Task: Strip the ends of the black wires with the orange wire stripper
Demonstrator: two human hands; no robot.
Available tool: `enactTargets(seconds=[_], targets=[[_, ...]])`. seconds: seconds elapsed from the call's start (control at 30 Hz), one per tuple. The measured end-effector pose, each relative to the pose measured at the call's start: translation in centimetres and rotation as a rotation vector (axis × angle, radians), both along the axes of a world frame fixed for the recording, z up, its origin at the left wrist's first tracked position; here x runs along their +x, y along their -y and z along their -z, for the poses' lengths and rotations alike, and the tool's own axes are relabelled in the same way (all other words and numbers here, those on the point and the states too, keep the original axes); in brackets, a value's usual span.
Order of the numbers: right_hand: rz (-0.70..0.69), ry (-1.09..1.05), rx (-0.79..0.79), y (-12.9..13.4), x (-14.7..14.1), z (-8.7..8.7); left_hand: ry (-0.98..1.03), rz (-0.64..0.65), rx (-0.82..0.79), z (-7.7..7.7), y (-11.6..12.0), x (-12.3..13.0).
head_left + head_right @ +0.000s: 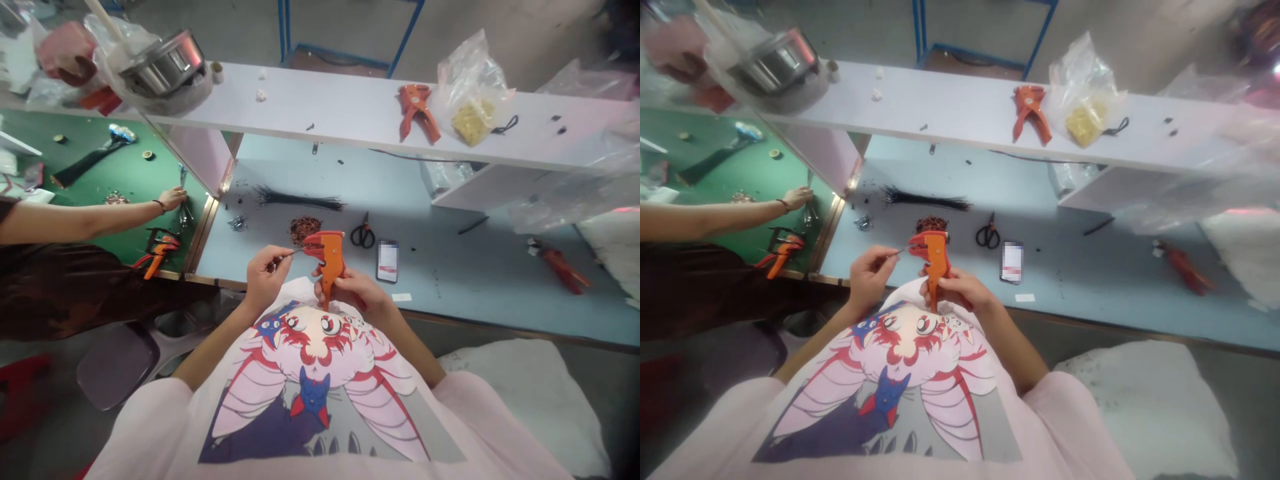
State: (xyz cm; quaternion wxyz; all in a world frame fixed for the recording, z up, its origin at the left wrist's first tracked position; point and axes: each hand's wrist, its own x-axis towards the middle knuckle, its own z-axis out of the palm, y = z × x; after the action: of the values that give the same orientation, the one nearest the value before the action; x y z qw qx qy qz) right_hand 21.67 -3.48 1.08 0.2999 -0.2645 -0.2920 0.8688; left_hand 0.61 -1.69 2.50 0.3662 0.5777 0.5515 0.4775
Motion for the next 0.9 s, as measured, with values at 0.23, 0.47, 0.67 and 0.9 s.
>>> enactTargets(seconds=[0.23, 0.47, 0.67, 0.9], targets=[[-0.08, -0.032, 0.02, -0.7, 0.1, -0.6, -0.042, 0.033, 0.117, -1.2, -0.5, 0.2], [-0.046, -0.024, 0.026, -0.7, 0.0, -0.5, -0.163, 0.058, 0.223, -1.3, -0.7, 0.4], [-0.022, -0.036, 0.072, -0.4, 0.0, -0.4, -0.208, 0.084, 0.294, -1.3, -0.8, 0.3], [0.008, -0.008, 0.085, -0.1, -0.4, 0.1, -0.23, 0.093, 0.311, -1.5, -0.9, 0.0]])
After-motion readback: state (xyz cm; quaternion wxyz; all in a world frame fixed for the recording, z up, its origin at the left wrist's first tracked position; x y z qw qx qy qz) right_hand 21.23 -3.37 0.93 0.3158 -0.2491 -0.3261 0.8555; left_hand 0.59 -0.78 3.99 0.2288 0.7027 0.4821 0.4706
